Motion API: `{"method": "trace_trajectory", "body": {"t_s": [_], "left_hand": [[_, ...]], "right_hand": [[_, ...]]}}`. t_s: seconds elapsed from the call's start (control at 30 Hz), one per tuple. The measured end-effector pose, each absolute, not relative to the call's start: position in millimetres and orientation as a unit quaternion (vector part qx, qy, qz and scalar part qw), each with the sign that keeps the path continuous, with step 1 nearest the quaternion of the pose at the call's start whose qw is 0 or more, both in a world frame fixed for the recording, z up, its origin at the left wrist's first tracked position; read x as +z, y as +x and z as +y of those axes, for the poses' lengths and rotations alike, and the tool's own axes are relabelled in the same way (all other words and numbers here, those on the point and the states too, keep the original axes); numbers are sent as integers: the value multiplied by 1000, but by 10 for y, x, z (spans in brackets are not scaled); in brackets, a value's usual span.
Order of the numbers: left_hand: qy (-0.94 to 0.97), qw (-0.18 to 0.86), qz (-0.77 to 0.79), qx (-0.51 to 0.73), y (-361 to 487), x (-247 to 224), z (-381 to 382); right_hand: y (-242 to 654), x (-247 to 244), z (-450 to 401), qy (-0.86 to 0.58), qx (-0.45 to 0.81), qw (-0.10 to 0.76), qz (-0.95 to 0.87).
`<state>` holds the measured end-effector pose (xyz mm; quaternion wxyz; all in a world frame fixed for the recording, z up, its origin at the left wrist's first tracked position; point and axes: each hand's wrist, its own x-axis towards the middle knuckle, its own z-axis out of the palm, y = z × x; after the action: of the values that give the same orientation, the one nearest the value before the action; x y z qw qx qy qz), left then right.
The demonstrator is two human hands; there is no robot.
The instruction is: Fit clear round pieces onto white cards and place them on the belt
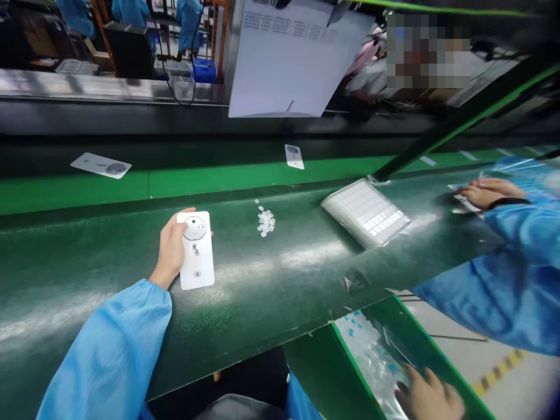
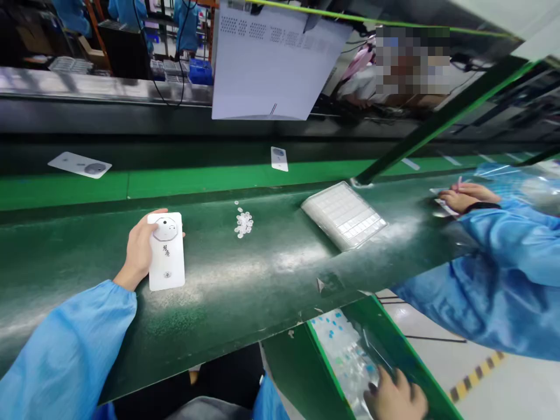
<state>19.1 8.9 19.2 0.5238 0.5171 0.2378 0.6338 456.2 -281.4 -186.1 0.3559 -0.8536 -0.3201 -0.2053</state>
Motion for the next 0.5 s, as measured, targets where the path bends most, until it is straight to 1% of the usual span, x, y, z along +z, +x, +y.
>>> {"method": "trace_trajectory", "body": {"t_s": [0.07, 0.13, 0.23, 0.3, 0.37, 0.5], "left_hand": [[518, 524, 239, 633, 183, 191, 83], [518, 523, 238, 633, 176, 185, 83], [517, 524, 239, 633, 168, 175, 94], [515, 526, 237, 633, 165, 171, 100], [515, 529, 231, 634, 163, 172, 99], [512, 532, 223, 637, 167, 177, 88]], "right_hand": [[4548, -1772, -2756, -885, -206, 324, -265], [4452, -1520, -2591, -871, -220, 336, -283], [4095, -992, -2150, -749, -311, 402, -425], [3754, -637, -1758, -664, -327, 458, -492], [3421, -331, -1342, -605, -271, 491, -565], [3022, 65, -640, -559, -163, 470, -663]]}}
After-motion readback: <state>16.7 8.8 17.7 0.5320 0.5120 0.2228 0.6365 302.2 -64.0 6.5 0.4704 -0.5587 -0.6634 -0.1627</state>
